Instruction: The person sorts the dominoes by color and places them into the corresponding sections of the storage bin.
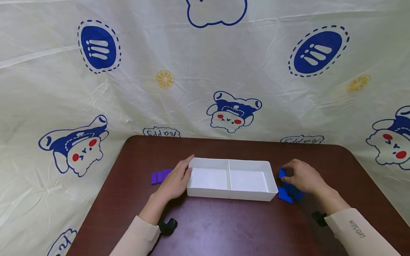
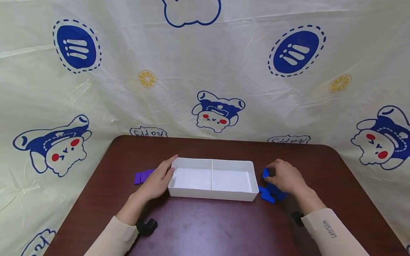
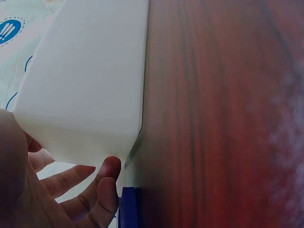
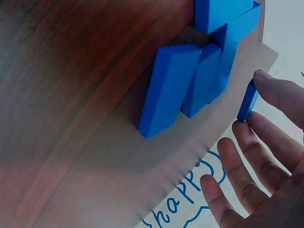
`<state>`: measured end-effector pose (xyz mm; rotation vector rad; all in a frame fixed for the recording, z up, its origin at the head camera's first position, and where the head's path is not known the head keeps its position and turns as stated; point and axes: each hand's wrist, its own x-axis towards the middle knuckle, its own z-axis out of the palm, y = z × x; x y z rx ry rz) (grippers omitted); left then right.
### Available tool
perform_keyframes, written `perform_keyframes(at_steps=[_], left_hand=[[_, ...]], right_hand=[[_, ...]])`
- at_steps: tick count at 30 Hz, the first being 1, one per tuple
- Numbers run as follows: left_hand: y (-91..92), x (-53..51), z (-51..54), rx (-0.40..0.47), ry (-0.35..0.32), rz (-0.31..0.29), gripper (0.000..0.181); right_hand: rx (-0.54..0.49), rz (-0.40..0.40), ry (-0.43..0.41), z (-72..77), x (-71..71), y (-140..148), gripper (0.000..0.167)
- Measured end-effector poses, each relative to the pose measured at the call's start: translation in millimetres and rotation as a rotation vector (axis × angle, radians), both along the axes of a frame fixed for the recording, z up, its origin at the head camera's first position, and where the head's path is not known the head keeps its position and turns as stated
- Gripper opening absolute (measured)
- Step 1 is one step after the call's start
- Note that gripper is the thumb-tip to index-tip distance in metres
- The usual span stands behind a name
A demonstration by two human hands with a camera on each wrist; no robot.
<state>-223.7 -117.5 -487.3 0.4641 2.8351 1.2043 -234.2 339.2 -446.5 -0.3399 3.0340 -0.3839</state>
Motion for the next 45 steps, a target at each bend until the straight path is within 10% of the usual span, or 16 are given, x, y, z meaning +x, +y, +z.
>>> perform_keyframes(at_steps=[45], left_hand=[[-0.7, 0.7, -0.4, -0.007, 0.002, -0.002, 0.052]], right_hand=[[0.022, 0.119, -0.015, 60.2, -7.8, -33.9, 0.045]])
